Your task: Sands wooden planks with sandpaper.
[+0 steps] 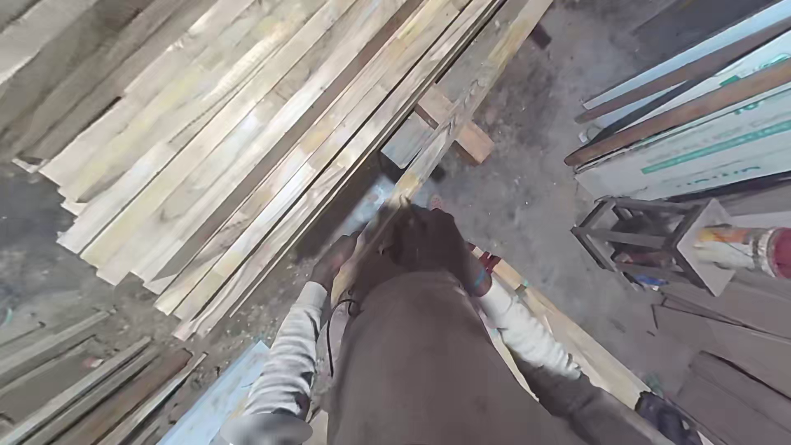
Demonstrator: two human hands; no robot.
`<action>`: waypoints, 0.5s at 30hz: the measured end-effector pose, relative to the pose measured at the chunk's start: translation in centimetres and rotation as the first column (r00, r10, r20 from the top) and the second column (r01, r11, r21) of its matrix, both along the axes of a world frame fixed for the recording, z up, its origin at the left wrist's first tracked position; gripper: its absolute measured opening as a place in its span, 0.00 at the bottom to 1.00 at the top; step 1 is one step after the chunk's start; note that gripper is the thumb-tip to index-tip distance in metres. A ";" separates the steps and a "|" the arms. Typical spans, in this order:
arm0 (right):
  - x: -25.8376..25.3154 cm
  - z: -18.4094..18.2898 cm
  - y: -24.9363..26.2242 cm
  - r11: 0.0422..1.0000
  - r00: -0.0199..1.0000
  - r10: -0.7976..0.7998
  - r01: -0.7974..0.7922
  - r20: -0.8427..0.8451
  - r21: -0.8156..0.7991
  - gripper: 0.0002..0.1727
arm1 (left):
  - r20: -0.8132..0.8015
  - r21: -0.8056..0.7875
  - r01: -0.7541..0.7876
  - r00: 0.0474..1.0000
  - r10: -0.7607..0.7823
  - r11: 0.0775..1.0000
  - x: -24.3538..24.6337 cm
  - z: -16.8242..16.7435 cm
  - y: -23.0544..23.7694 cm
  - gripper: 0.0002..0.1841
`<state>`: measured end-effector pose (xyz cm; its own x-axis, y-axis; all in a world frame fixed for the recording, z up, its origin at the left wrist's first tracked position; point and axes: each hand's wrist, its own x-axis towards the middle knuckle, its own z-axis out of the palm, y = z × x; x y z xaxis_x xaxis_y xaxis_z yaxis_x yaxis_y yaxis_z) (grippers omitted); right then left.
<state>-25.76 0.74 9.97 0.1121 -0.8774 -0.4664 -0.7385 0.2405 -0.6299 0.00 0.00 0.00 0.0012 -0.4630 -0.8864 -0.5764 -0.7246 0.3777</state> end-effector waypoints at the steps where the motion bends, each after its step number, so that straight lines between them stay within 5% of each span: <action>1: -0.9 1.2 -1.9 0.998 0.998 -0.061 0.061 0.022 -0.012 0.23 | -0.066 0.041 -0.067 0.995 0.069 0.997 0.4 -0.5 -0.1 0.34; 4: -3.6 1.3 -5.6 0.992 0.987 -0.129 0.126 0.092 0.031 0.29 | -0.183 0.108 -0.248 0.947 0.265 0.963 0.4 -0.6 0.2 0.38; 7: -4.5 -0.7 -7.6 0.995 0.998 -0.053 0.055 0.030 -0.085 0.33 | -0.261 0.058 -0.149 0.952 0.159 0.987 0.7 -1.4 -0.8 0.44; 8: -4.3 -1.3 -8.3 0.987 0.999 0.008 -0.014 -0.036 -0.162 0.34 | -0.297 0.004 -0.087 0.951 0.084 0.996 1.0 -1.6 -1.2 0.41; 10: -3.1 -2.0 -8.1 0.953 0.984 0.094 -0.132 -0.150 -0.271 0.35 | -0.381 -0.179 0.040 0.918 -0.107 0.983 1.0 -1.4 -2.0 0.18; 11: -2.4 -1.8 -7.0 0.949 0.976 0.115 -0.163 -0.184 -0.271 0.37 | -0.369 -0.237 0.101 0.911 -0.185 0.966 0.4 -1.0 -2.4 0.12; 14: 0.0 -3.0 -2.9 0.985 0.978 0.062 -0.092 -0.197 -0.148 0.42 | -0.116 -0.254 0.290 0.938 -0.327 0.923 -1.4 -0.3 -2.8 0.20; 15: 0.6 -2.7 -2.1 0.995 0.983 0.003 -0.021 -0.181 -0.100 0.36 | -0.026 -0.251 0.336 0.935 -0.354 0.908 -2.0 0.2 -3.1 0.20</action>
